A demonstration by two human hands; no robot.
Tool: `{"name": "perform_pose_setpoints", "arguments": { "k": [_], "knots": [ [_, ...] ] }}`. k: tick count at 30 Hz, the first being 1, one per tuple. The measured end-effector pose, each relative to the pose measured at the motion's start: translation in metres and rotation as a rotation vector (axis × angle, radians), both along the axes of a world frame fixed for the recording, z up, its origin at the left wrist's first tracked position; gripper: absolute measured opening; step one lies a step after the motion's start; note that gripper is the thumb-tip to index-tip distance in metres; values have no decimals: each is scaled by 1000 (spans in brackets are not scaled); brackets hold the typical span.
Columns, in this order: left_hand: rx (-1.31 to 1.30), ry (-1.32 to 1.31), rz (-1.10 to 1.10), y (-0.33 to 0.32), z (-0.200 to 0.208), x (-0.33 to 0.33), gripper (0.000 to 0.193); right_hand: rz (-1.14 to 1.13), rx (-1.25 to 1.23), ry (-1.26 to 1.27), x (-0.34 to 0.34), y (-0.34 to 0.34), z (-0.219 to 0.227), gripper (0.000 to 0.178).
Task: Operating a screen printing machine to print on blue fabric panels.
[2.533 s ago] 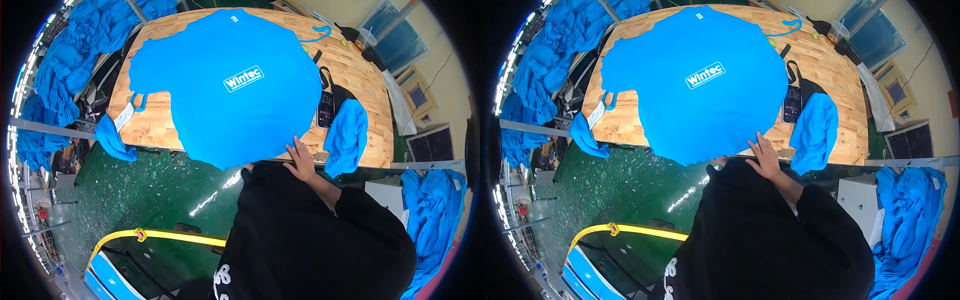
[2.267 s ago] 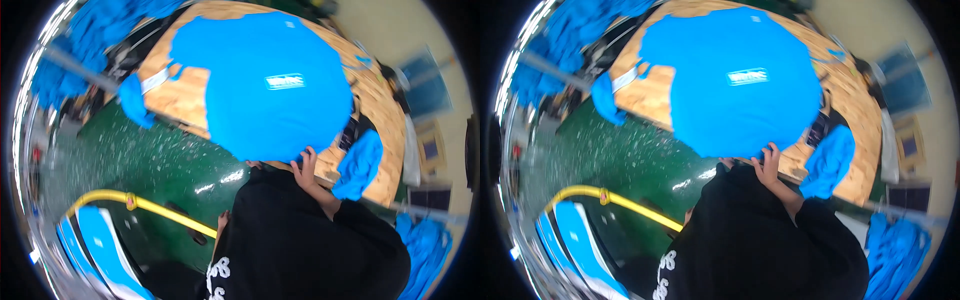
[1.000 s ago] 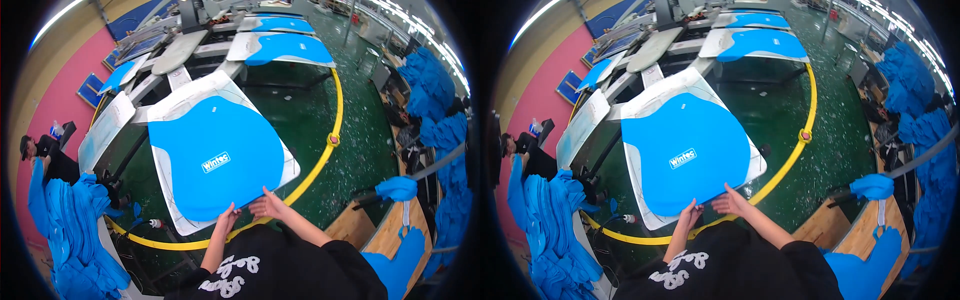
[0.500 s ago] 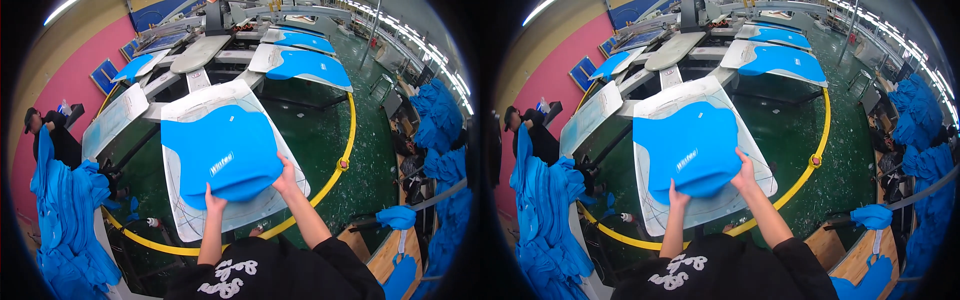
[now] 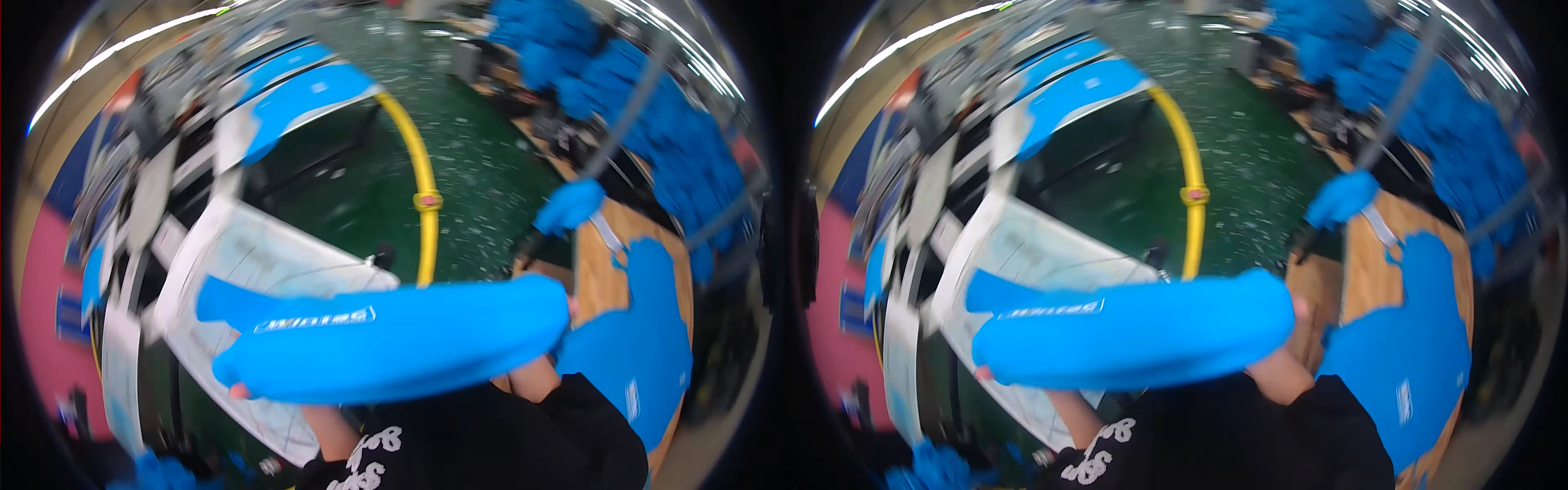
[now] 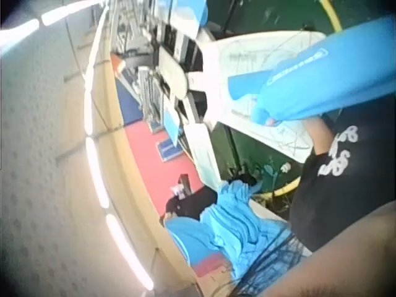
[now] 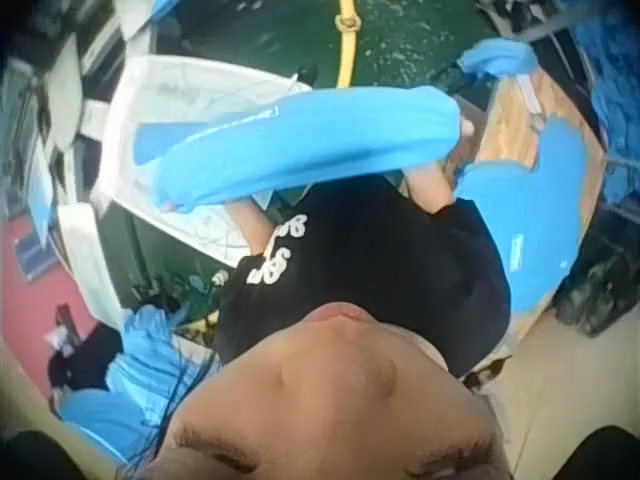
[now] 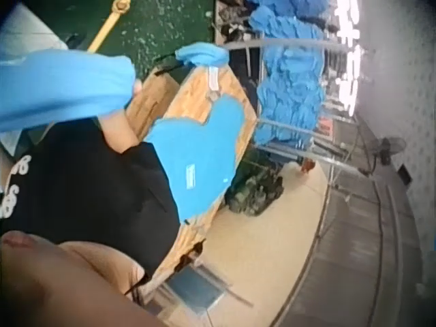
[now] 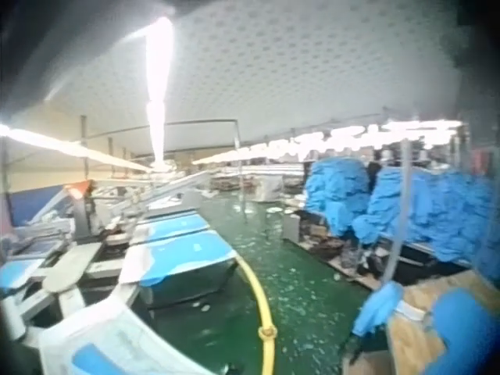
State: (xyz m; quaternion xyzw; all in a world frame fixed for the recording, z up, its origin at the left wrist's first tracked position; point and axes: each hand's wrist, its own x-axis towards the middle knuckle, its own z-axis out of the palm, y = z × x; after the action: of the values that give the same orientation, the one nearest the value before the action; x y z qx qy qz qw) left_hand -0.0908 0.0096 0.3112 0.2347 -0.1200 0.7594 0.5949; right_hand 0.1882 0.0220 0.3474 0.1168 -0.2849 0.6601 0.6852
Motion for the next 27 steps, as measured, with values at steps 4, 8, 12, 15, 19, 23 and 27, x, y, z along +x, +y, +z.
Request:
{"name": "perform_pose_setpoints", "arguments": {
  "k": [4,8,12,15,19,23,27],
  "knots": [
    [-62,112,-84,33,7,45,58,-443,41,-137,77,-83,17,39],
    [-87,207,-138,55,17,90,51,-866,8,-272,128,-183,34,38],
    [-73,286,-196,71,35,145,45,-1232,-53,-401,151,-284,50,36],
    [-28,325,-261,76,58,199,40,-1463,-88,-494,157,-352,68,35],
    [73,367,-365,76,106,290,34,-1698,-144,-589,170,-421,93,34],
    [107,602,-387,63,150,416,29,-1817,-285,-695,214,-473,112,32],
    [201,783,-967,42,190,565,28,-1833,-501,-439,324,-497,127,33]
  ]
}}
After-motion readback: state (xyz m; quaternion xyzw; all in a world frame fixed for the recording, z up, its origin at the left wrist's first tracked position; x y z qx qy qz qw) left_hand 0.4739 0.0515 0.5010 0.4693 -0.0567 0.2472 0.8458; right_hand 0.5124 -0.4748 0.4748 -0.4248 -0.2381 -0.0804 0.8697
